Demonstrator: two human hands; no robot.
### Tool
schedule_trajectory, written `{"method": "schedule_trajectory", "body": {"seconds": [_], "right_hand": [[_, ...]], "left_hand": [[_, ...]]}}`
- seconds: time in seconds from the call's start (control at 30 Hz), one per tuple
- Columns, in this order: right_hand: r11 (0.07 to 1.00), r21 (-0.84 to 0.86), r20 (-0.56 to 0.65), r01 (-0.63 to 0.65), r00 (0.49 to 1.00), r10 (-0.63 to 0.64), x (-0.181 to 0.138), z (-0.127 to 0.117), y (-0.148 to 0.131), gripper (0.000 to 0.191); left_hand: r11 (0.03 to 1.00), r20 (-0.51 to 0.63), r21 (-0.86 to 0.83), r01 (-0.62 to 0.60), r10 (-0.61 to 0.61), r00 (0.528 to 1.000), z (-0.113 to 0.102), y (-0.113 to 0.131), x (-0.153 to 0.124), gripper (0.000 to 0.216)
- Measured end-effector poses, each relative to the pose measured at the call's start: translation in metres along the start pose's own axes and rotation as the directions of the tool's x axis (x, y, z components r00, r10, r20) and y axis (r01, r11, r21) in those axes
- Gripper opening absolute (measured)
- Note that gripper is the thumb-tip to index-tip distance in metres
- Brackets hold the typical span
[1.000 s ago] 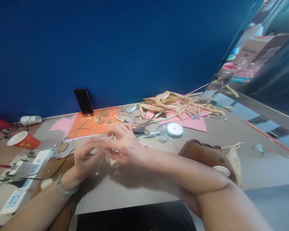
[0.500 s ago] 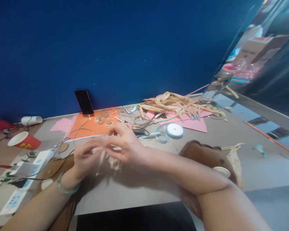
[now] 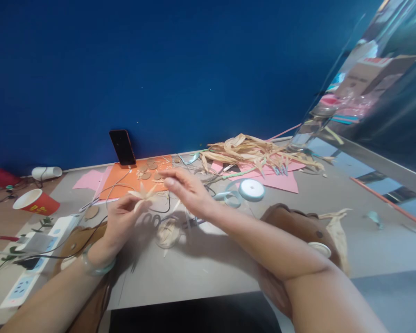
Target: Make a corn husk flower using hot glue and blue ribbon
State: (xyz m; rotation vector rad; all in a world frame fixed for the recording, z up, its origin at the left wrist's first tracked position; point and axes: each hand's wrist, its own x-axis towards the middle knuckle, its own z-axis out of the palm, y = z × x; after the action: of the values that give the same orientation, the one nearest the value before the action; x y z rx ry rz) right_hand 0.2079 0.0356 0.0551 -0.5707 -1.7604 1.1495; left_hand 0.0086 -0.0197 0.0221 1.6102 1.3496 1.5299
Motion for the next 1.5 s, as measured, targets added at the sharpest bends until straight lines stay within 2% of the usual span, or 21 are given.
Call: {"method": "schedule_trajectory", "body": {"seconds": [0.1,0.2,0.33,0.4,0.53,0.63,0.7,0.77,0.83,0.9,0.97,1.0,1.03,1.1,1.17,1.2,1.27,1.37,1.43,1.5], "right_hand": [[0.919,0.294,0.007,-0.263,0.962,0.273,0.011,-0.006,0.01,0.06],[0.845,0.398,0.017,-0.358,0.923,0.383,0.017,-0.009,0.013,0.065],[0.802,0.466,0.041,-0.373,0.915,0.402,0.018,-0.01,0.007,0.065],[0.782,0.507,0.049,-0.362,0.918,0.394,0.017,-0.009,0.004,0.068],[0.755,0.569,0.075,-0.327,0.934,0.348,0.014,-0.003,0.001,0.079],[0.78,0.549,0.104,-0.3,0.951,0.292,0.011,0.003,0.002,0.088],[0.811,0.514,0.123,-0.279,0.96,0.252,0.011,0.005,0.004,0.089],[0.839,0.481,0.124,-0.254,0.967,0.222,0.012,0.004,0.007,0.086],[0.864,0.449,0.082,-0.228,0.973,0.214,0.014,0.0,0.009,0.078],[0.909,0.365,-0.02,-0.199,0.975,0.222,0.017,-0.006,0.013,0.064],[0.974,0.168,-0.198,-0.153,0.963,0.185,0.02,-0.014,0.017,0.049],[0.992,0.025,-0.298,-0.12,0.947,0.122,0.021,-0.018,0.018,0.042],[0.988,-0.135,-0.389,-0.078,0.921,0.02,0.021,-0.022,0.02,0.036],[0.903,-0.431,-0.479,0.001,0.847,-0.229,0.022,-0.029,0.021,0.034],[0.782,-0.621,-0.466,0.047,0.781,-0.417,0.022,-0.035,0.02,0.04],[0.737,-0.674,-0.443,0.057,0.767,-0.465,0.022,-0.037,0.018,0.042],[0.685,-0.725,-0.394,0.069,0.774,-0.495,0.022,-0.038,0.016,0.043],[0.672,-0.733,-0.282,0.11,0.849,-0.447,0.02,-0.032,0.017,0.034],[0.704,-0.698,-0.152,0.132,0.933,-0.326,0.017,-0.024,0.024,0.03],[0.763,-0.634,0.021,0.127,0.989,-0.147,0.014,-0.013,0.033,0.036]], "left_hand": [[0.984,0.005,-0.076,0.16,-0.16,0.987,-0.001,0.002,0.005,0.022],[0.96,0.026,-0.18,0.216,-0.215,0.976,-0.002,-0.001,0.008,0.022],[0.876,0.082,-0.374,0.304,-0.295,0.952,-0.002,-0.007,0.011,0.024],[0.814,0.185,-0.426,0.394,-0.348,0.919,-0.001,-0.006,0.011,0.026],[0.752,0.467,-0.385,0.535,-0.341,0.815,0.001,-0.002,0.006,0.025],[0.75,0.581,-0.348,0.563,-0.299,0.757,0.003,-0.002,0.002,0.022],[0.732,0.606,-0.364,0.577,-0.284,0.743,0.005,-0.004,0.002,0.022],[0.721,0.602,-0.383,0.578,-0.28,0.748,0.005,-0.006,0.003,0.021],[0.718,0.56,-0.411,0.562,-0.287,0.777,0.004,-0.006,0.007,0.019],[0.71,0.494,-0.449,0.543,-0.309,0.812,0.002,-0.006,0.011,0.02],[0.682,0.436,-0.49,0.543,-0.347,0.83,0.0,-0.008,0.015,0.024],[0.658,0.415,-0.515,0.55,-0.37,0.831,-0.001,-0.009,0.017,0.027],[0.634,0.402,-0.538,0.555,-0.386,0.83,-0.001,-0.011,0.018,0.028],[0.599,0.383,-0.582,0.55,-0.394,0.835,-0.002,-0.015,0.02,0.026],[0.586,0.374,-0.61,0.533,-0.38,0.846,-0.003,-0.018,0.021,0.023],[0.583,0.368,-0.62,0.526,-0.376,0.85,-0.003,-0.019,0.021,0.02],[0.578,0.342,-0.633,0.515,-0.387,0.856,-0.004,-0.02,0.022,0.016],[0.583,0.313,-0.633,0.51,-0.41,0.857,-0.006,-0.018,0.022,0.014],[0.58,0.358,-0.626,0.52,-0.379,0.853,-0.007,-0.015,0.02,0.012],[0.569,0.438,-0.624,0.536,-0.314,0.842,-0.006,-0.01,0.018,0.012]]}}
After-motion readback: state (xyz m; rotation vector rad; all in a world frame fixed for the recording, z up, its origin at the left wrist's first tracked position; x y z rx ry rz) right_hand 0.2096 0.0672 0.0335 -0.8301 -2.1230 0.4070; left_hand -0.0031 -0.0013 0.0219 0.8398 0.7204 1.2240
